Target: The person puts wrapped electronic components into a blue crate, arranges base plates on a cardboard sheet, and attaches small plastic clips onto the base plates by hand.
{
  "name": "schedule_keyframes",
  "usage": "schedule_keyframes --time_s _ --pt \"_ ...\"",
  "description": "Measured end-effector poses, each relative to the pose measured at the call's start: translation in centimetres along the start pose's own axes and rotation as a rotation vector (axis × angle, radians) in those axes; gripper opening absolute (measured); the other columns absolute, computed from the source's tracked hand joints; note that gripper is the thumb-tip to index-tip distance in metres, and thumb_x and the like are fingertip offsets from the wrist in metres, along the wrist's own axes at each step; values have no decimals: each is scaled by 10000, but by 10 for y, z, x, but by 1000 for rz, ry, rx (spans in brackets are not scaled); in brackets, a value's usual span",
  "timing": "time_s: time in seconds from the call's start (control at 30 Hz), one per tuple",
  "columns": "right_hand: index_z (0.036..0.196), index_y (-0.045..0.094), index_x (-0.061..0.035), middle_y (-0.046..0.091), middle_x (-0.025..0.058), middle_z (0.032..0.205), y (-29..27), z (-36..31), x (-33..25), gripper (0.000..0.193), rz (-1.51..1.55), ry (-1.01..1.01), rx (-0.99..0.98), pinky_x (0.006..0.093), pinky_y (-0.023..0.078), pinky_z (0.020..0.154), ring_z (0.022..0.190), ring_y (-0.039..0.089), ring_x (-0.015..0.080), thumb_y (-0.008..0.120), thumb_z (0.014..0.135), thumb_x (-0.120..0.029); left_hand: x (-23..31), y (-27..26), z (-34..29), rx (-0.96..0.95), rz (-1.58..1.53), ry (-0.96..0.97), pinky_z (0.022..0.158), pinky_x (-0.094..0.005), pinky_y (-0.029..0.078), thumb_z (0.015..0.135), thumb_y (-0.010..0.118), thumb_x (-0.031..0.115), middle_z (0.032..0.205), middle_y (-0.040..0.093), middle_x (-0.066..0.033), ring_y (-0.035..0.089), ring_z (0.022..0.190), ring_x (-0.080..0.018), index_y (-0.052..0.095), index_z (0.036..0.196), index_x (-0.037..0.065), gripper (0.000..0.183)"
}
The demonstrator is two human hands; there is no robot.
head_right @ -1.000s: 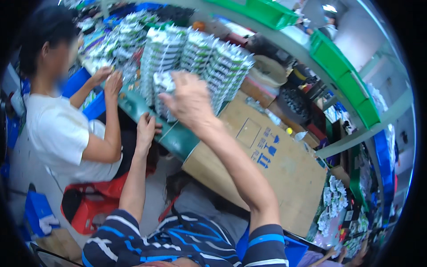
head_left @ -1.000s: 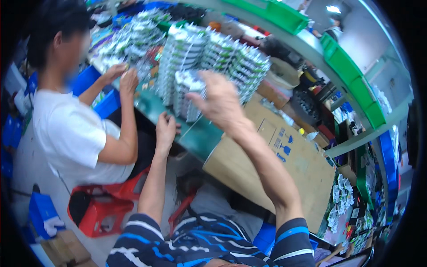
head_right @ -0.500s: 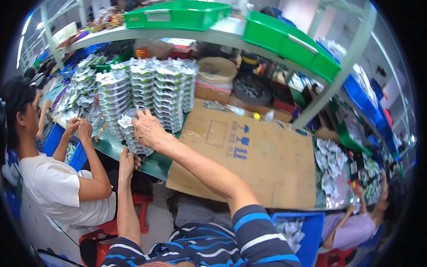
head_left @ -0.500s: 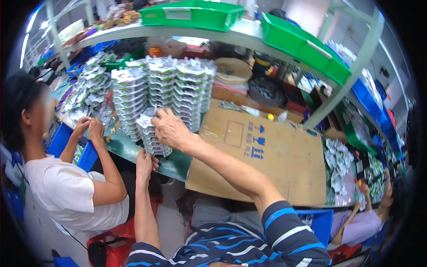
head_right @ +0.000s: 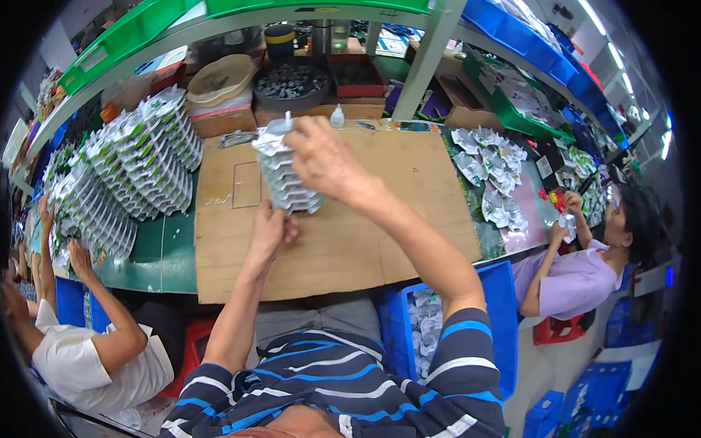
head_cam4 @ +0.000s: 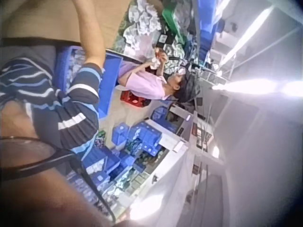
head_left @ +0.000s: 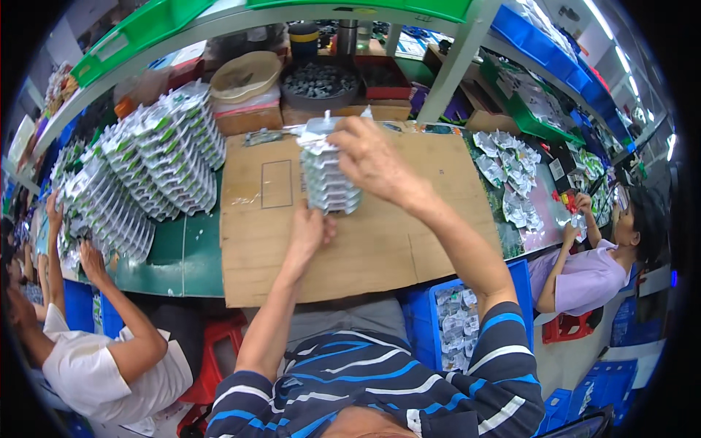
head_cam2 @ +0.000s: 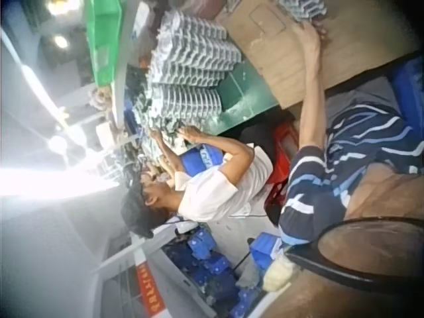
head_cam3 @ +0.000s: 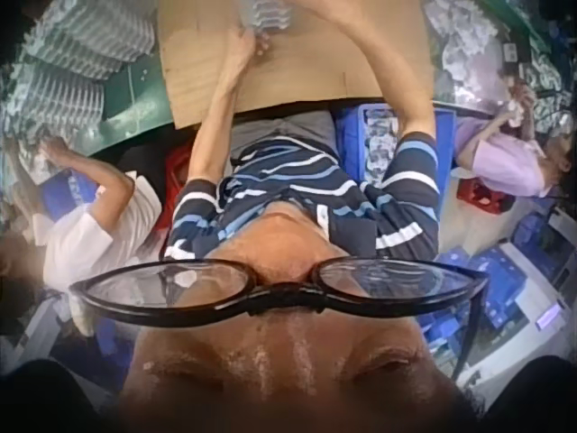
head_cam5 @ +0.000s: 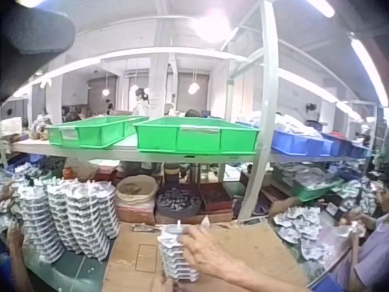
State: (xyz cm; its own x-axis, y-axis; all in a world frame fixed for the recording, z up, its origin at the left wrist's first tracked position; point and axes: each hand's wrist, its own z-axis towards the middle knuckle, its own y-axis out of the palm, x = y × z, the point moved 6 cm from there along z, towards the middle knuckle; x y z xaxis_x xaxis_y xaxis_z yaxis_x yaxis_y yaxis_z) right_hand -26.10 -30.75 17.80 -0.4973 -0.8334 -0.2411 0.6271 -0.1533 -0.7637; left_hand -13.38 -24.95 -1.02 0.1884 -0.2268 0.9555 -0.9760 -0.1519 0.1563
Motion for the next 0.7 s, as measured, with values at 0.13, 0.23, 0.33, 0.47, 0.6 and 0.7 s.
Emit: schedule_keyframes --time_s 0.13,0.23,0.33,0.47,0.6,0.7 --pt "1082 685 -2 604 135 1176 -18 -1 78 263 -48 120 -56 426 482 974 1117 575 337 608 833 -40 -2 65 68 -24 9 14 398 -287 463 1026 412 107 734 641 -129 608 508 -168 419 1105 -66 191" --pt "1106 683 -4 609 130 1175 -18 -5 113 278 -13 131 -56 423 483 977 1145 575 335 604 844 -50 -3 85 94 -79 59 -45 396 -296 472 1025 401 98 742 648 -144 619 509 -177 415 1104 -77 192" --pt "1115 681 -7 621 128 1176 -21 -6 127 278 32 138 -70 423 484 983 1155 582 332 605 853 -63 5 81 102 -19 203 -16 377 -300 471 1007 407 64 749 651 -145 611 489 -173 398 1160 -94 220" --pt "1104 683 -20 639 141 1176 -58 -11 143 266 14 69 95 420 495 973 1129 605 338 613 851 -68 23 77 94 -29 259 -3 376 -298 467 999 414 57 761 653 -128 608 493 -164 364 1263 -100 311" --pt "1097 677 -19 628 154 1187 -50 -72 193 297 -24 218 19 422 483 1007 1153 597 351 634 804 -29 47 61 86 -110 352 3 413 -258 460 1016 457 119 791 656 -101 601 526 -134 385 1364 -84 409" --pt "1058 680 17 606 174 1203 -5 -114 217 269 -1 263 -55 431 467 1023 1164 566 358 617 799 -17 91 56 86 -71 263 126 441 -227 443 1024 521 217 785 650 -72 588 549 -103 483 1328 -72 421"
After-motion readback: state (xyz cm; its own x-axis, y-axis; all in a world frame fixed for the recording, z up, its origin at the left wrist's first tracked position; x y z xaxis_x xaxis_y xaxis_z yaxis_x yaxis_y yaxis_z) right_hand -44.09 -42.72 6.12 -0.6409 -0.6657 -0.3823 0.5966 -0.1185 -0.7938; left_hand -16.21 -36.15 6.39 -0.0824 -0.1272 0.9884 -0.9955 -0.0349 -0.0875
